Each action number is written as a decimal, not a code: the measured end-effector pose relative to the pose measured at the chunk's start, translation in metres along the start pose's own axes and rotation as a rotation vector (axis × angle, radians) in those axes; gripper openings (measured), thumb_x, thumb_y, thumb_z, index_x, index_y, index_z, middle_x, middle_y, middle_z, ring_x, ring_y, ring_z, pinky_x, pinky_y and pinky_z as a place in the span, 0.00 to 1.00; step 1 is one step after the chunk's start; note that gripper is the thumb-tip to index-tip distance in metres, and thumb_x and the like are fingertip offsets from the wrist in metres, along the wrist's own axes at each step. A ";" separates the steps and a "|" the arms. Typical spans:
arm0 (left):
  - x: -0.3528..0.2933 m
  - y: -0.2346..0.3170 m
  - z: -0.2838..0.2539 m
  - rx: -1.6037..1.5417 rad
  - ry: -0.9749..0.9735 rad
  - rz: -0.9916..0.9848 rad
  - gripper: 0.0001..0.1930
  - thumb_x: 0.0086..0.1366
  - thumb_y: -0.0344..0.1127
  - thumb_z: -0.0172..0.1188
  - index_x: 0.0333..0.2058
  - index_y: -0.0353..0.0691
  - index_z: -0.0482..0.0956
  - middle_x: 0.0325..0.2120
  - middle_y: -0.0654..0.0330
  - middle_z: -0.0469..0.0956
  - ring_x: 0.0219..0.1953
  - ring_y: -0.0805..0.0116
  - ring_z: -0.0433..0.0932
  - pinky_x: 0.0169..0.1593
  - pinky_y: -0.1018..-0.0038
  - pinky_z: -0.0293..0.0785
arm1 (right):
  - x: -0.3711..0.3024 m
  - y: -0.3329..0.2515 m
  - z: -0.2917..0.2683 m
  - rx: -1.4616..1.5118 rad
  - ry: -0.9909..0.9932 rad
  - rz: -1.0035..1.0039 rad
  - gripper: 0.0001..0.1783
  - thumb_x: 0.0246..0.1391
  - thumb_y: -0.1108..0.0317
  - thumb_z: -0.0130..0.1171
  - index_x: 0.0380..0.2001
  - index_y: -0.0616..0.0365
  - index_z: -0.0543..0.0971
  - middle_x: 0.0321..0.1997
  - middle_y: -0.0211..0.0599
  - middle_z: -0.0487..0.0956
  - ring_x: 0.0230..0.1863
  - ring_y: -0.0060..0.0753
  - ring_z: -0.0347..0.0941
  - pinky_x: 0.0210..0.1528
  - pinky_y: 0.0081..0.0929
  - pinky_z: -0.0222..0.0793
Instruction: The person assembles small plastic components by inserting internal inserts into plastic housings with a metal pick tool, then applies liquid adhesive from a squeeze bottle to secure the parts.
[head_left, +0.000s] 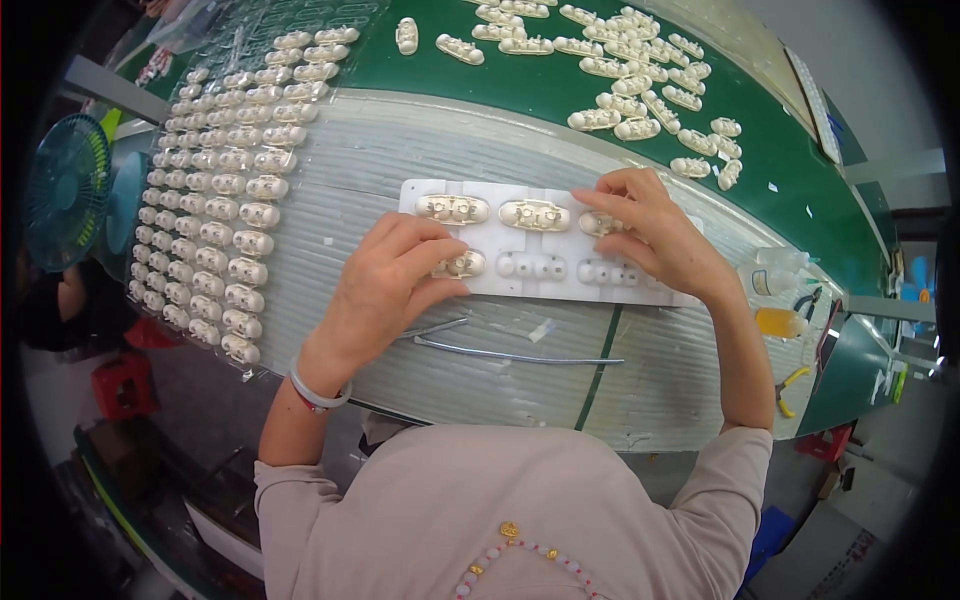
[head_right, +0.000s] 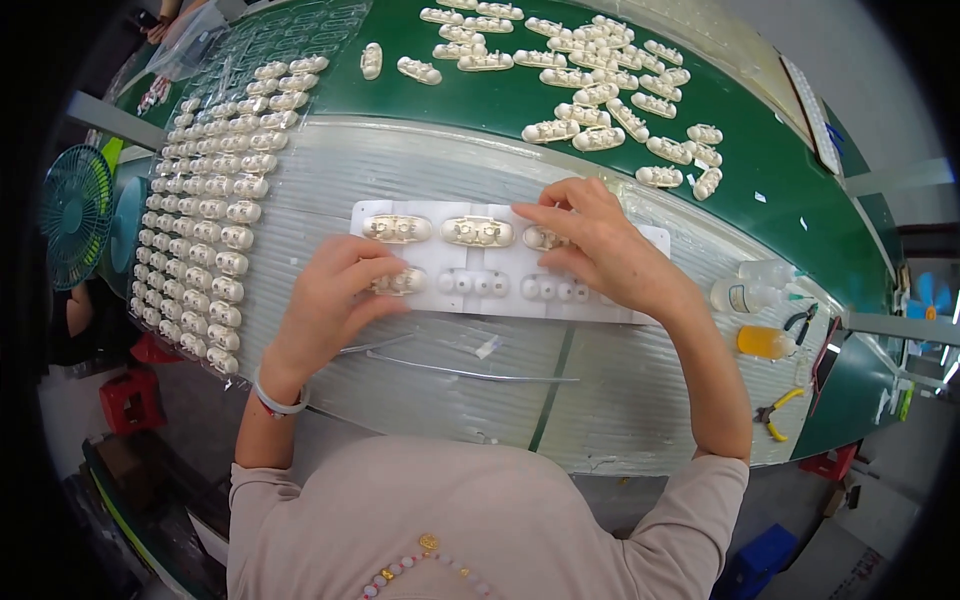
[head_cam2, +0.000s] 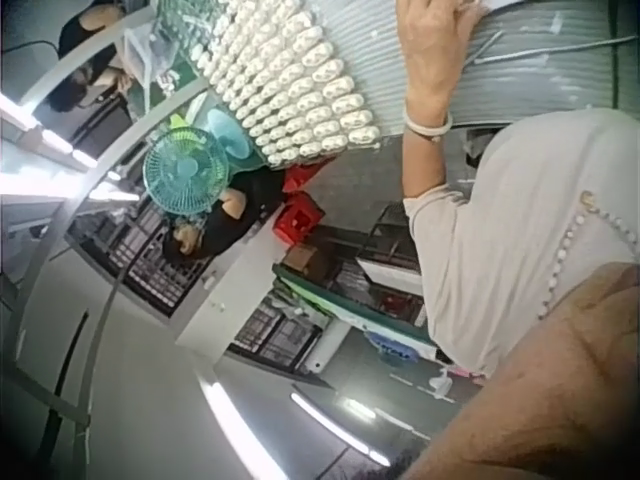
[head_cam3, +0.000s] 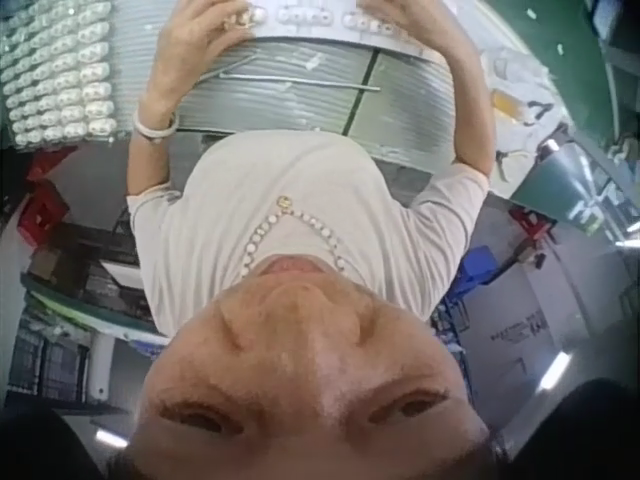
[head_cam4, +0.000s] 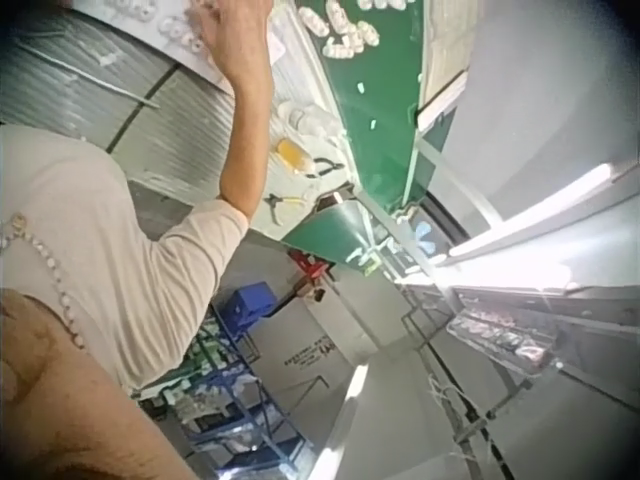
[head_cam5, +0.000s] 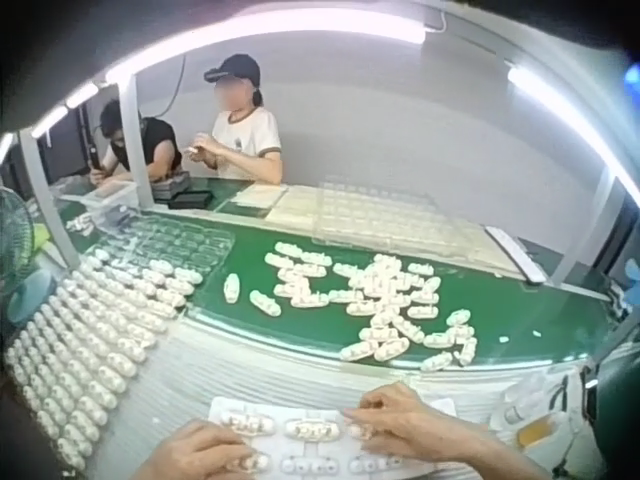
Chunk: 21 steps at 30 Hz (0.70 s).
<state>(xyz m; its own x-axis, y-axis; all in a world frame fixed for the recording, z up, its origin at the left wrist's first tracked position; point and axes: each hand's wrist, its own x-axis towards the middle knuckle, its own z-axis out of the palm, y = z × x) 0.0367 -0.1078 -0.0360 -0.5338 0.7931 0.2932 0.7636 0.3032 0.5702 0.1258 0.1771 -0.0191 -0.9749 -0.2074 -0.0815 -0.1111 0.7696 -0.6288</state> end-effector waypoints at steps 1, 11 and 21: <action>-0.001 0.002 -0.004 -0.016 -0.003 0.021 0.17 0.44 0.31 0.68 0.35 0.37 0.77 0.34 0.57 0.75 0.39 0.58 0.73 0.42 0.68 0.71 | 0.000 -0.005 -0.003 0.072 0.044 0.077 0.26 0.43 0.71 0.65 0.50 0.54 0.74 0.52 0.39 0.68 0.53 0.41 0.63 0.51 0.31 0.64; 0.148 -0.129 -0.030 0.307 0.266 -0.294 0.28 0.51 0.43 0.66 0.48 0.36 0.72 0.41 0.44 0.72 0.45 0.49 0.72 0.48 0.62 0.70 | 0.158 0.010 -0.027 -0.293 0.409 -0.142 0.28 0.45 0.57 0.65 0.48 0.60 0.73 0.54 0.50 0.67 0.58 0.51 0.60 0.57 0.38 0.60; 0.170 -0.149 0.025 0.105 0.228 -0.100 0.09 0.47 0.26 0.61 0.30 0.41 0.82 0.28 0.51 0.79 0.33 0.50 0.77 0.40 0.61 0.73 | 0.182 0.056 0.028 -0.435 0.478 -0.205 0.09 0.46 0.66 0.58 0.32 0.57 0.76 0.40 0.43 0.68 0.44 0.46 0.66 0.41 0.39 0.69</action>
<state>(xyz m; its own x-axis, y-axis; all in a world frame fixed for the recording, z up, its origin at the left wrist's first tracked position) -0.1591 -0.0051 -0.0905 -0.6673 0.6205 0.4120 0.7303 0.4364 0.5256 -0.0520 0.1654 -0.0905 -0.8930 -0.1624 0.4197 -0.2730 0.9369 -0.2185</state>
